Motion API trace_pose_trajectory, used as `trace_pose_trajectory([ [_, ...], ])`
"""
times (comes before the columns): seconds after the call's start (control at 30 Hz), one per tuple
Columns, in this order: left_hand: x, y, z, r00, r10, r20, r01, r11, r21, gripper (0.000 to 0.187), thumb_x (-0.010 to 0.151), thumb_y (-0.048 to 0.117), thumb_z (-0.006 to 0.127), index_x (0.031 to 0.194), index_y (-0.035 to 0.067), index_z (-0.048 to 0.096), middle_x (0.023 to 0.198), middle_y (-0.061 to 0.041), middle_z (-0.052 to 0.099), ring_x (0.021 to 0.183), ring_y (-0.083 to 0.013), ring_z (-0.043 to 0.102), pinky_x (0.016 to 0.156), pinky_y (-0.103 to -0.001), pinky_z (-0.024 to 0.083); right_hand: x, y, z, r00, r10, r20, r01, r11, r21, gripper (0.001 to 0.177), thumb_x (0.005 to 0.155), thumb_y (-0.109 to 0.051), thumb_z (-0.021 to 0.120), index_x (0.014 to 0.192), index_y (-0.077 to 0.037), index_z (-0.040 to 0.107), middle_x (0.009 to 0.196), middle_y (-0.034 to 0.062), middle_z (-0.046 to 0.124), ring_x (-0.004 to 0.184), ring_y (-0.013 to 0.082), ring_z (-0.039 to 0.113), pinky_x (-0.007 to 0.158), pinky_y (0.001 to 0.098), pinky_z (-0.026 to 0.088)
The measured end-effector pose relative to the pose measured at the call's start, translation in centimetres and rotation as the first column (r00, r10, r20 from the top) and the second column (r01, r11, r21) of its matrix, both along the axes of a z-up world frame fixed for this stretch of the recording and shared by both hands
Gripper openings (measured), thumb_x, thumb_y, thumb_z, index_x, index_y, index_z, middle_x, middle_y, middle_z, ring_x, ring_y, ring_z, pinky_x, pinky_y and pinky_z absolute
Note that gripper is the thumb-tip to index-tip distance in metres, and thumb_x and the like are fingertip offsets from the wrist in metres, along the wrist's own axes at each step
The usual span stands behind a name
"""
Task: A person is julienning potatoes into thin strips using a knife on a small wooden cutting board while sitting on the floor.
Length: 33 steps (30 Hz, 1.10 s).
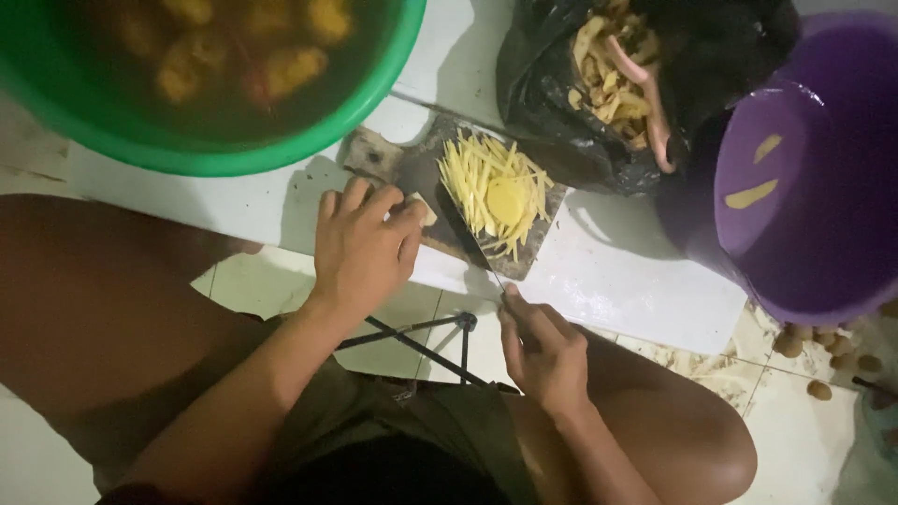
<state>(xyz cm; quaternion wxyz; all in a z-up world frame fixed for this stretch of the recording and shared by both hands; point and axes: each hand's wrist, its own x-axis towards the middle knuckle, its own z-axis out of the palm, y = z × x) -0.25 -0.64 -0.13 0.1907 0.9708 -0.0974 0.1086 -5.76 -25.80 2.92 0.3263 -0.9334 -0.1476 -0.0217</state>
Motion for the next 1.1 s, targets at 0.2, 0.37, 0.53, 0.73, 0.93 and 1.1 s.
trace_pose_trajectory([
  [0.2, 0.1, -0.1, -0.5, 0.998, -0.008, 0.054, 0.010, 0.999, -0.046, 0.009, 0.094, 0.020, 0.071, 0.092, 0.017, 0.079, 0.086, -0.007, 0.067, 0.085, -0.0308, 0.062, 0.067, -0.043, 0.044, 0.6, 1.2, 0.7, 0.999, 0.043, -0.029, -0.041, 0.996, 0.075, 0.023, 0.086, -0.005, 0.075, 0.108, -0.008, 0.080, 0.083, 0.0166, 0.079, 0.066, 0.0332, 0.078, 0.047, 0.0378, 0.060],
  [0.37, -0.1, 0.0, -1.4, 0.997, -0.014, 0.077, 0.018, 0.998, -0.053, 0.005, 0.091, 0.020, 0.075, 0.089, 0.017, 0.077, 0.086, -0.006, 0.066, 0.086, -0.0308, 0.062, 0.066, -0.044, 0.045, 0.8, 1.3, 0.4, 0.996, 0.068, -0.056, -0.064, 0.995, 0.072, 0.022, 0.086, -0.006, 0.075, 0.107, -0.009, 0.080, 0.080, 0.0165, 0.078, 0.063, 0.0339, 0.077, 0.045, 0.0402, 0.059],
  [0.53, -0.1, 0.1, -1.4, 0.998, -0.008, 0.066, 0.010, 0.999, -0.040, 0.005, 0.092, 0.021, 0.074, 0.091, 0.019, 0.079, 0.087, -0.006, 0.068, 0.088, -0.0295, 0.063, 0.067, -0.043, 0.046, 0.5, 1.2, 0.1, 0.996, 0.060, -0.059, -0.058, 0.998, 0.030, 0.022, 0.086, -0.010, 0.076, 0.107, -0.013, 0.081, 0.078, 0.0119, 0.078, 0.061, 0.0314, 0.076, 0.045, 0.0384, 0.058],
  [0.73, 0.0, 0.2, -1.3, 0.999, -0.020, 0.037, 0.022, 0.998, -0.054, 0.007, 0.093, 0.020, 0.072, 0.091, 0.018, 0.079, 0.087, -0.006, 0.067, 0.087, -0.0302, 0.064, 0.068, -0.044, 0.046, 0.6, 1.1, 0.1, 0.995, 0.051, -0.085, -0.048, 0.998, 0.030, 0.023, 0.086, -0.009, 0.074, 0.108, -0.014, 0.080, 0.074, 0.0138, 0.077, 0.056, 0.0313, 0.074, 0.043, 0.0392, 0.058],
  [0.93, 0.0, 0.0, -1.1, 0.997, -0.012, 0.076, 0.017, 0.998, -0.064, 0.006, 0.091, 0.018, 0.073, 0.089, 0.018, 0.079, 0.086, -0.005, 0.066, 0.087, -0.0305, 0.063, 0.067, -0.043, 0.044, 0.6, 1.3, 0.6, 0.994, 0.042, -0.102, -0.041, 0.999, 0.018, 0.024, 0.086, -0.009, 0.074, 0.109, -0.014, 0.081, 0.074, 0.0146, 0.076, 0.053, 0.0316, 0.073, 0.041, 0.0380, 0.056],
  [1.1, -0.3, -0.3, -0.2, 1.000, 0.023, 0.018, -0.022, 1.000, -0.020, 0.016, 0.081, 0.012, 0.075, 0.096, 0.013, 0.076, 0.101, -0.001, 0.062, 0.094, -0.0221, 0.050, 0.081, -0.040, 0.038, 0.4, 0.7, 0.3, 0.985, 0.061, -0.159, -0.064, 0.998, -0.012, 0.038, 0.083, -0.001, 0.075, 0.121, -0.005, 0.073, 0.089, 0.0081, 0.077, 0.054, 0.0131, 0.062, 0.047, 0.0247, 0.049],
])
